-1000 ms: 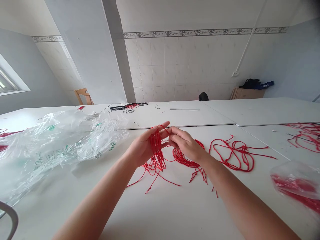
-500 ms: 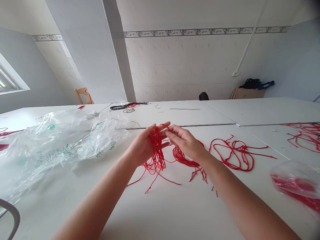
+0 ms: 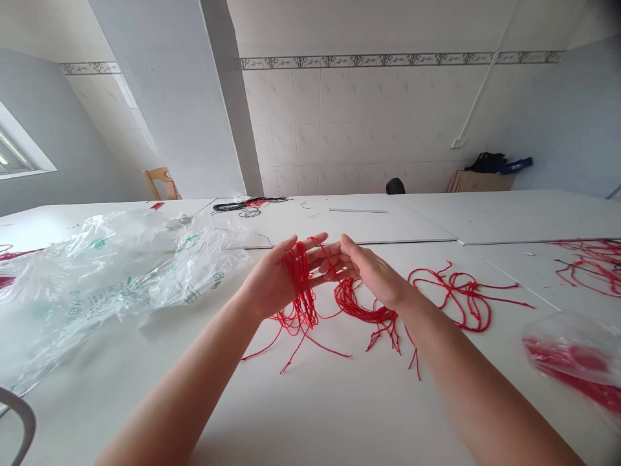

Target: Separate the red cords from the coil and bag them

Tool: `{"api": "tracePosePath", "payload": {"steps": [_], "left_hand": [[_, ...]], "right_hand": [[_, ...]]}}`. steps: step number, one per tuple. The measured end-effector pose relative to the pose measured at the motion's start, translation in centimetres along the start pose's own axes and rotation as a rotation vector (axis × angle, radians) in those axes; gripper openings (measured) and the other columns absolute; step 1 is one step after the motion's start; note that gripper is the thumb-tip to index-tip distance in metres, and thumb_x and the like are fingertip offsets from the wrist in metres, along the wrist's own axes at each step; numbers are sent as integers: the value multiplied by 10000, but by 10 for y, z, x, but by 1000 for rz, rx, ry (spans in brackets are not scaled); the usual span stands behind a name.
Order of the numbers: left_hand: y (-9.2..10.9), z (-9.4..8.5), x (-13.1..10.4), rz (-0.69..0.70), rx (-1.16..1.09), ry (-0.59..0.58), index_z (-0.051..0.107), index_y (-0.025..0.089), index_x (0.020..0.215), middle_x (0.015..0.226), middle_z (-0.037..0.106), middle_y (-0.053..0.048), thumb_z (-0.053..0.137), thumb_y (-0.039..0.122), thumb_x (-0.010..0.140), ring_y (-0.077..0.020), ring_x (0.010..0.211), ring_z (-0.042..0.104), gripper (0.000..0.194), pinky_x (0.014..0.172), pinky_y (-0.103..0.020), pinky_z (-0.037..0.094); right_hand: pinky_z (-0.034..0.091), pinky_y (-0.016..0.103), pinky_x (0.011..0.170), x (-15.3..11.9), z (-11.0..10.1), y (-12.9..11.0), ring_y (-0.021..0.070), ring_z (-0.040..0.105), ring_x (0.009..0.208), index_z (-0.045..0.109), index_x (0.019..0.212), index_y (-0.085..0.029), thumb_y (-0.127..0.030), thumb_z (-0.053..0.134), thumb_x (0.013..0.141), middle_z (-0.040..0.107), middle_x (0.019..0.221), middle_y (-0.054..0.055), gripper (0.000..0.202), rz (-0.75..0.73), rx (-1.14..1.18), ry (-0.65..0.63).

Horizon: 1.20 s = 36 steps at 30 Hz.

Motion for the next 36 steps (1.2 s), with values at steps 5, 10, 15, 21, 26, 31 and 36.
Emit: {"api": "tracePosePath", "payload": {"steps": [5, 10, 15, 21, 26, 31, 36], "left_hand": [[1, -3, 1, -6, -48, 0, 743, 173, 1286, 1270, 755, -154, 528, 422, 1060, -320, 1319, 627, 399, 1171, -537, 444], [2, -4, 0, 11, -48, 31, 744, 175, 1289, 1292, 743, -154, 522, 429, 1060, -328, 1352, 600, 408, 1153, -536, 463], [-2, -2, 1, -28, -72, 30, 752, 178, 1285, 1258, 748, -150, 502, 437, 1065, -316, 1259, 647, 422, 1134, -536, 470], [-11, -2, 4, -108, -81, 58, 729, 168, 1344, 1171, 762, -150, 545, 460, 1034, -278, 1037, 697, 464, 1069, -538, 514], [-11, -1, 4, -88, -45, 60, 736, 191, 1334, 1167, 759, -139, 571, 364, 1030, -273, 1052, 684, 387, 1056, -551, 525], [-7, -3, 4, -71, -77, 78, 737, 211, 1317, 1300, 733, -135, 515, 318, 1070, -275, 1076, 698, 349, 1056, -566, 526], [-8, -7, 4, -54, -102, 88, 726, 240, 1331, 1294, 736, -123, 521, 321, 1079, -261, 996, 719, 335, 990, -560, 563]], "right_hand": [[531, 382, 992, -2, -1, -3, 210, 670, 1065, 723, 1091, -242, -552, 523, 1057, 727, 1099, 62, 371, -71, -72, 26], [544, 373, 984, -5, -2, -5, 193, 708, 1033, 721, 1077, -229, -419, 682, 985, 746, 1139, 56, 215, -14, -91, 35], [577, 365, 966, -3, 2, -1, 182, 721, 1022, 742, 1071, -224, -373, 693, 979, 758, 1140, 56, 181, -11, -109, 49], [612, 387, 996, 0, 7, 8, 187, 739, 1079, 755, 1172, -242, -358, 609, 1032, 755, 1197, 50, 233, 23, -61, 1], [607, 372, 1004, -3, 2, 5, 177, 728, 1097, 758, 1189, -256, -328, 598, 1038, 748, 1214, 37, 232, 25, -70, -28], [589, 357, 978, -5, -2, 0, 181, 717, 1062, 764, 1163, -271, -391, 621, 1027, 744, 1178, 32, 231, -13, -145, -27], [578, 356, 885, -3, 2, 4, 189, 715, 968, 756, 1015, -241, -446, 619, 1018, 737, 1142, 38, 246, 5, -173, -35]]}}
Point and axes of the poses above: each hand's wrist, its own x-axis towards the middle knuckle, its own z-axis out of the palm, y = z × x, the point moved 1 cm from there along x, towards the middle knuckle
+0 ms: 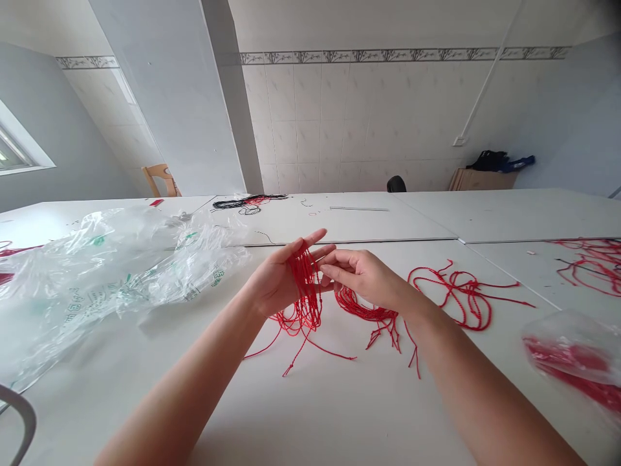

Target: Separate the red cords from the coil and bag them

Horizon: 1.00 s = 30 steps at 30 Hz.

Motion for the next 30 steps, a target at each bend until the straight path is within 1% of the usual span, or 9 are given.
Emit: {"api": "tracePosePath", "payload": {"steps": [5, 9, 12, 14, 17, 21, 24, 27, 30], "left_hand": [[-1, -1, 1, -12, -5, -42, 725, 231, 1333, 1150, 769, -126, 503, 327, 1090, -261, 994, 724, 344, 998, -561, 561], [1, 2, -1, -17, -14, -44, 740, 218, 1308, 1095, 764, -109, 535, 324, 1071, -244, 994, 710, 330, 1078, -585, 513], [3, 4, -2, -16, -18, -58, 767, 208, 1237, 1167, 749, -107, 542, 343, 1063, -249, 1066, 693, 315, 1126, -571, 482], [3, 3, -2, -12, 0, -60, 780, 197, 1195, 1254, 732, -121, 528, 364, 1066, -280, 1193, 658, 328, 1143, -558, 472], [2, 2, -1, -9, 37, -55, 783, 183, 1187, 1369, 696, -133, 503, 392, 1073, -318, 1375, 555, 367, 1163, -546, 458], [2, 3, -1, -19, 32, -60, 769, 178, 1228, 1461, 655, -122, 473, 393, 1081, -323, 1495, 437, 395, 1187, -559, 436], [4, 3, -2, -8, 35, -28, 741, 176, 1299, 1450, 665, -127, 484, 393, 1078, -319, 1529, 394, 403, 1192, -584, 428], [6, 3, -4, 13, 36, 7, 724, 167, 1331, 1371, 711, -142, 509, 396, 1072, -321, 1518, 413, 408, 1183, -604, 436], [7, 3, -4, 21, 25, 20, 714, 155, 1346, 1334, 730, -148, 515, 382, 1071, -320, 1486, 456, 409, 1170, -601, 456]], "right_hand": [[567, 384, 894, 5, 9, 10, 213, 694, 1021, 737, 1045, -251, -432, 623, 1010, 731, 1127, 38, 217, -15, 21, 44], [561, 353, 861, 7, 9, 9, 199, 683, 1029, 690, 1054, -246, -399, 629, 1005, 730, 1120, 43, 172, -13, 156, 74], [529, 311, 793, 7, 6, 5, 156, 659, 888, 635, 980, -234, -360, 605, 1008, 717, 979, 19, 133, -16, 265, 164], [484, 279, 728, 7, 4, 3, 117, 581, 739, 622, 948, -231, -349, 612, 1000, 631, 818, -23, 129, -20, 322, 201], [394, 254, 625, 8, 3, 5, 86, 418, 601, 647, 965, -229, -468, 649, 997, 479, 694, -61, 242, 7, 368, 126], [325, 252, 542, 10, 2, 7, 79, 312, 530, 690, 938, -214, -562, 641, 994, 415, 626, -70, 356, 14, 478, 59], [386, 249, 541, 10, -6, 3, 91, 391, 537, 735, 953, -211, -528, 620, 999, 489, 643, -45, 341, -36, 676, 130], [504, 258, 641, 7, -18, -4, 126, 562, 696, 777, 1019, -199, -441, 608, 968, 655, 819, 23, 300, -122, 807, 239], [548, 280, 712, 2, -26, -9, 155, 611, 806, 792, 1008, -218, -472, 591, 941, 714, 958, 54, 331, -140, 866, 261]]}}
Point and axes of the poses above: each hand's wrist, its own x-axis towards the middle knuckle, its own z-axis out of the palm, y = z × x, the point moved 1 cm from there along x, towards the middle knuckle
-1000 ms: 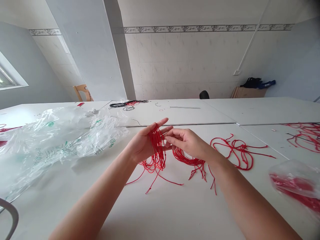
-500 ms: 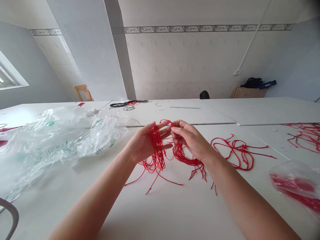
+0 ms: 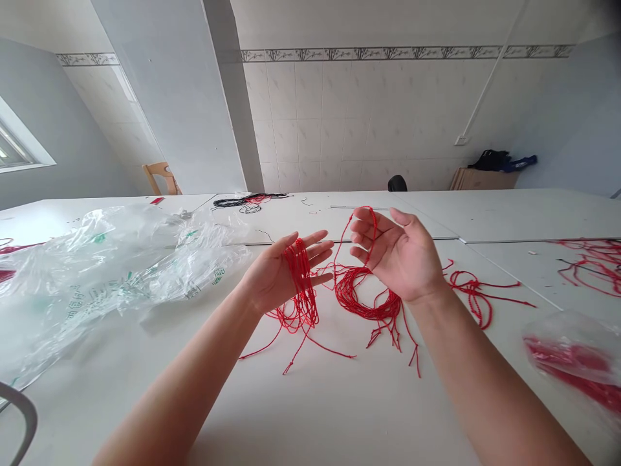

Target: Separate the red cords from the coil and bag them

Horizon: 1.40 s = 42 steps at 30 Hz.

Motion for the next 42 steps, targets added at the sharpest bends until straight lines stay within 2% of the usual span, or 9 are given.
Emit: {"api": "tracePosePath", "payload": {"steps": [7, 10, 14, 17, 23, 29, 33, 37, 42], "left_hand": [[-1, 1, 0, 4, -22, -40, 708, 144, 1349, 1323, 734, -150, 529, 380, 1066, -311, 1407, 536, 410, 1144, -572, 492], [-1, 0, 1, 9, -11, -56, 725, 157, 1326, 1306, 738, -139, 529, 382, 1067, -310, 1398, 544, 396, 1148, -556, 488], [-1, 0, 1, 15, 22, -85, 750, 169, 1296, 1247, 756, -136, 542, 371, 1061, -310, 1323, 604, 374, 1136, -535, 490], [-3, 1, 1, 23, 62, -83, 763, 181, 1289, 1202, 769, -130, 555, 334, 1052, -301, 1209, 666, 350, 1107, -530, 501], [-7, -1, 2, 32, 140, -89, 761, 189, 1309, 1291, 746, -133, 546, 325, 1057, -269, 1135, 687, 358, 1001, -442, 539], [-8, -2, 3, 35, 151, -119, 763, 171, 1295, 1274, 751, -139, 555, 331, 1063, -278, 1173, 680, 350, 1026, -444, 537], [-4, 0, 1, 49, 144, -104, 767, 174, 1278, 1415, 690, -130, 519, 331, 1078, -320, 1444, 504, 355, 1104, -490, 514], [-1, -2, 0, 32, 114, -54, 743, 179, 1322, 1409, 700, -125, 515, 317, 1071, -325, 1518, 420, 366, 1106, -520, 522], [0, -5, 1, 19, 73, -55, 733, 179, 1338, 1343, 734, -140, 536, 312, 1059, -327, 1458, 503, 366, 1115, -535, 517]], "right_hand": [[332, 265, 477, -6, 6, 5, 113, 340, 499, 796, 984, -312, -677, 593, 911, 518, 612, -35, 424, -24, -45, -133], [331, 285, 511, -8, 10, 12, 113, 387, 534, 798, 964, -263, -608, 638, 937, 566, 652, -15, 381, -45, -293, -166], [349, 292, 578, -9, 12, 23, 114, 422, 603, 768, 945, -250, -500, 665, 978, 595, 728, -12, 272, -22, -694, -82], [411, 298, 637, -9, 13, 31, 132, 510, 681, 772, 1047, -268, -489, 664, 984, 657, 827, 2, 254, 32, -794, -67], [481, 335, 903, -9, 17, 40, 174, 635, 1028, 779, 1078, -285, -392, 679, 979, 741, 1124, 16, 177, 70, -761, -170], [490, 346, 905, -8, 17, 41, 172, 626, 989, 752, 995, -258, -397, 693, 955, 715, 1075, 19, 156, 96, -720, -161], [525, 330, 857, -1, 12, 32, 176, 617, 947, 688, 862, -248, -399, 694, 916, 656, 970, 18, 160, 60, -392, -83], [514, 328, 817, 4, 1, 16, 160, 558, 802, 589, 773, -248, -398, 610, 888, 579, 847, 12, 190, -45, -100, 59], [388, 312, 628, 1, -4, 1, 127, 345, 580, 641, 951, -279, -565, 373, 963, 452, 727, -11, 392, -136, -400, 198]]}}
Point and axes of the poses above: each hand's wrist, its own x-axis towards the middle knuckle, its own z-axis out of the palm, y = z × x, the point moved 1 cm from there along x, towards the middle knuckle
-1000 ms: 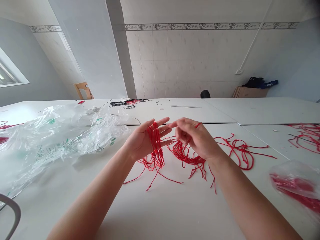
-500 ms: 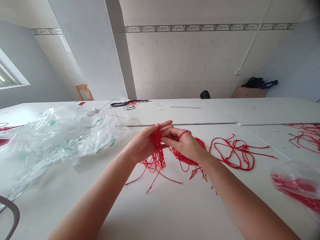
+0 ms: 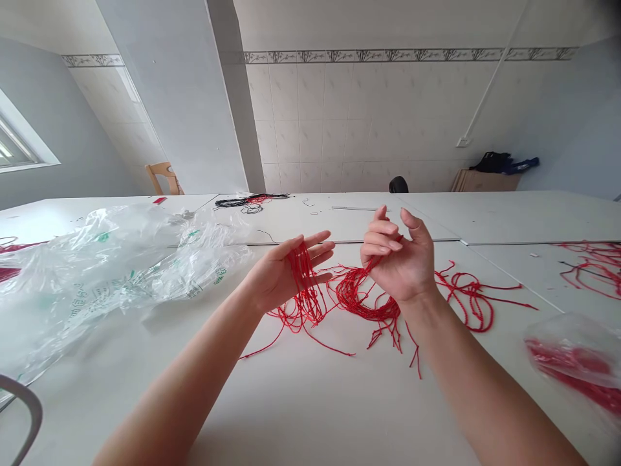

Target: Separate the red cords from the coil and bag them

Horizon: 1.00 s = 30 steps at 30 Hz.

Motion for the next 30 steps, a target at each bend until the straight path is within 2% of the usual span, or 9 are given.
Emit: {"api": "tracePosePath", "payload": {"steps": [5, 8, 11, 15, 20, 22, 24, 27, 30], "left_hand": [[-1, 2, -1, 14, 22, -8, 742, 192, 1332, 1383, 711, -135, 535, 319, 1060, -328, 1436, 518, 364, 1111, -530, 516], [-2, 5, -1, 19, 53, -3, 759, 189, 1308, 1382, 705, -131, 533, 313, 1059, -321, 1361, 573, 358, 1104, -519, 514], [-5, 4, 0, 20, 72, -18, 776, 192, 1284, 1341, 719, -137, 543, 317, 1058, -301, 1272, 629, 348, 1080, -478, 516], [-8, 2, 1, 36, 108, -54, 779, 192, 1291, 1231, 752, -135, 578, 339, 1048, -264, 1134, 683, 347, 994, -397, 534], [-7, 3, 1, 34, 113, -62, 795, 185, 1250, 1321, 723, -144, 579, 341, 1044, -299, 1256, 632, 337, 1058, -448, 520], [-6, 5, 0, 33, 120, -46, 798, 184, 1233, 1382, 697, -143, 580, 341, 1042, -328, 1355, 570, 329, 1096, -485, 506], [-5, 7, -1, 36, 127, -44, 798, 184, 1223, 1441, 666, -136, 559, 344, 1051, -347, 1441, 493, 334, 1109, -503, 502], [-4, 8, -2, 33, 129, -54, 779, 187, 1264, 1524, 613, -117, 507, 329, 1069, -342, 1540, 370, 364, 1119, -502, 499], [-2, 6, -3, 21, 115, -32, 758, 192, 1308, 1511, 628, -120, 505, 333, 1069, -339, 1570, 324, 375, 1146, -527, 476]], "right_hand": [[300, 309, 543, -6, 15, 9, 106, 275, 521, 685, 963, -280, -622, 546, 930, 462, 668, -40, 371, 101, -75, -207], [371, 296, 578, -13, 26, 20, 108, 422, 588, 702, 924, -263, -536, 689, 932, 575, 747, -25, 274, 106, -196, -314], [503, 307, 776, -19, 34, 30, 150, 617, 849, 718, 1029, -271, -495, 708, 950, 681, 942, 9, 238, 78, -294, -330], [531, 358, 866, -22, 39, 35, 187, 657, 966, 699, 1044, -255, -466, 714, 948, 713, 1040, 31, 232, 70, -321, -372], [498, 347, 884, -21, 36, 32, 178, 636, 973, 722, 1005, -258, -438, 700, 954, 711, 1052, 25, 188, 79, -302, -345], [465, 315, 782, -19, 34, 30, 147, 582, 828, 717, 970, -261, -442, 702, 947, 676, 943, 3, 183, 109, -260, -326], [370, 294, 628, -15, 31, 27, 122, 436, 661, 686, 884, -248, -431, 691, 936, 574, 795, -20, 190, 146, -148, -316], [226, 306, 534, -8, 26, 22, 137, 338, 638, 596, 763, -231, -373, 677, 868, 488, 762, -4, 195, 188, 129, -263], [253, 317, 549, -1, 18, 15, 163, 350, 647, 523, 736, -245, -364, 657, 810, 421, 709, -6, 193, 183, 349, -145]]}}
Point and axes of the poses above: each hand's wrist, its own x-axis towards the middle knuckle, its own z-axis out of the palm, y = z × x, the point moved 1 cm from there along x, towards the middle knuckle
